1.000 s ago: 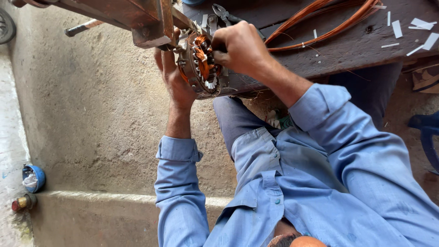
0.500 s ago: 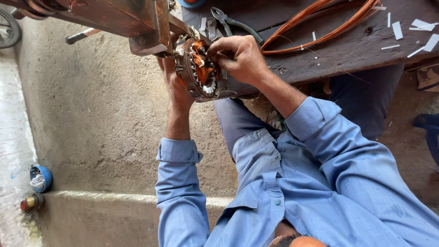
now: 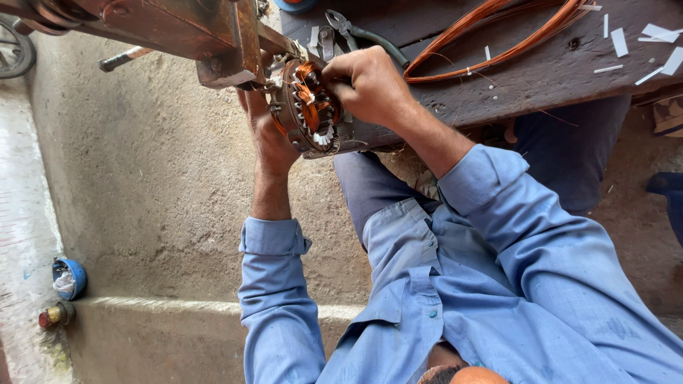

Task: The person winds copper wire into the slots of a motor stator, inserts white insulating spacers between coils, and trims excess wire using shears. The work is performed by hand with occasional use of pliers and shears.

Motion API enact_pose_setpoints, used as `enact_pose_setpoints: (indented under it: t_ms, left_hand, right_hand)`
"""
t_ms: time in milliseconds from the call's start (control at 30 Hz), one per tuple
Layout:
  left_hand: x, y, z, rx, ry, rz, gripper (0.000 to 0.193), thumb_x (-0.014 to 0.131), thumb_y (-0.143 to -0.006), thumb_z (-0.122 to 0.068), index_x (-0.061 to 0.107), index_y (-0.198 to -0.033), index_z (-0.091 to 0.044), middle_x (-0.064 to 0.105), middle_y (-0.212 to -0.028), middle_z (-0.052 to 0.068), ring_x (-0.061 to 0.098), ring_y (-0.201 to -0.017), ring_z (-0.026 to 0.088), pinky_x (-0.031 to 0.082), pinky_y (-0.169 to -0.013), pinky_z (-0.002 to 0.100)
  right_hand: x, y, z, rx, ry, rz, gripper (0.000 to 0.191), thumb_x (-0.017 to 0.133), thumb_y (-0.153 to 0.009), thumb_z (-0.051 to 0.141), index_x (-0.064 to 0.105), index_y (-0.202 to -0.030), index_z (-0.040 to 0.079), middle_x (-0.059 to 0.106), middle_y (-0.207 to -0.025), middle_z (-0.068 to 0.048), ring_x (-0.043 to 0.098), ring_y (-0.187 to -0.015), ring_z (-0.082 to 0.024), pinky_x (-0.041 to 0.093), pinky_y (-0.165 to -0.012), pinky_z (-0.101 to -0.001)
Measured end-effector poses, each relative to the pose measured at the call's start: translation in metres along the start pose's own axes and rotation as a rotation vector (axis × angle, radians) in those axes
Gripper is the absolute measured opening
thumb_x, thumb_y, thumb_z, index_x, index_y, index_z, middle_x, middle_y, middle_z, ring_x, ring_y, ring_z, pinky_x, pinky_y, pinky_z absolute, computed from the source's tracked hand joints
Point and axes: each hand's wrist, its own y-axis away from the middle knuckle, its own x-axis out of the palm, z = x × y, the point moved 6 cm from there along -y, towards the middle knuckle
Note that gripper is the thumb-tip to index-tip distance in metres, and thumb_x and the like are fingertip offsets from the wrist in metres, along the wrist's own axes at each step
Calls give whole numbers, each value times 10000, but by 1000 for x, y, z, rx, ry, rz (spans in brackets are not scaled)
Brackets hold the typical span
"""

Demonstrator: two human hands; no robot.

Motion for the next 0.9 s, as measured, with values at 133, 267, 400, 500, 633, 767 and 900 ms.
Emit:
enact_pose_setpoints:
  t_ms: [133,267,400,500,633,767,900]
  left_hand:
    - [4,6,8,-70,88,30,454,924,-790,-310,795,-1173,-103,441,-1549,186,361,-1471,393,394,-1209,529]
    - [10,12,16,-128,91,118,469,930,-754,-363,782,-1115,-103,429,-1484,216,363,-1390,420,433,-1122,512]
    - [9,11,15,-29,32,68,488,930,-825,-345,770,-1198,-75,446,-1534,182,369,-1466,401,378,-1211,551]
    - [9,11,16,-33,74,55,488,941,-818,-373,769,-1168,-79,463,-1511,174,372,-1446,407,383,-1190,551]
    - [5,7,8,10,86,21,450,943,-801,-359,764,-1137,-117,465,-1507,158,376,-1449,399,382,-1190,543]
    - [-1,3,2,-55,110,27,566,944,-774,-343,727,-1240,-105,453,-1506,179,373,-1414,400,420,-1144,511]
    - [-3,6,-3,-138,82,7,543,893,-906,-209,682,-1398,-119,489,-1575,120,400,-1481,326,445,-1164,444]
  right_hand:
    - [-1,-8,-6,88,-48,43,165,747,-860,19,787,-1018,42,786,-928,-101,765,-810,-186,620,-726,-325]
    - [2,-3,-17,304,-167,86,131,765,-888,44,746,-1017,36,773,-886,-87,753,-791,-169,611,-687,-317]
    - [-1,-1,-5,93,-152,54,174,722,-918,1,773,-1078,46,782,-945,-86,765,-858,-169,627,-744,-298]
    - [-1,6,4,12,-86,5,196,722,-903,-21,781,-1082,35,777,-949,-112,757,-860,-198,617,-749,-322]
    - [2,5,7,56,30,-17,210,710,-875,-30,798,-1049,47,776,-919,-132,750,-825,-230,602,-735,-356]
    - [3,-5,0,179,46,43,296,641,-829,-56,802,-1044,67,785,-925,-110,766,-805,-201,615,-735,-345]
    - [4,-11,0,183,17,33,165,764,-851,17,763,-1015,41,771,-899,-124,754,-788,-209,602,-705,-347]
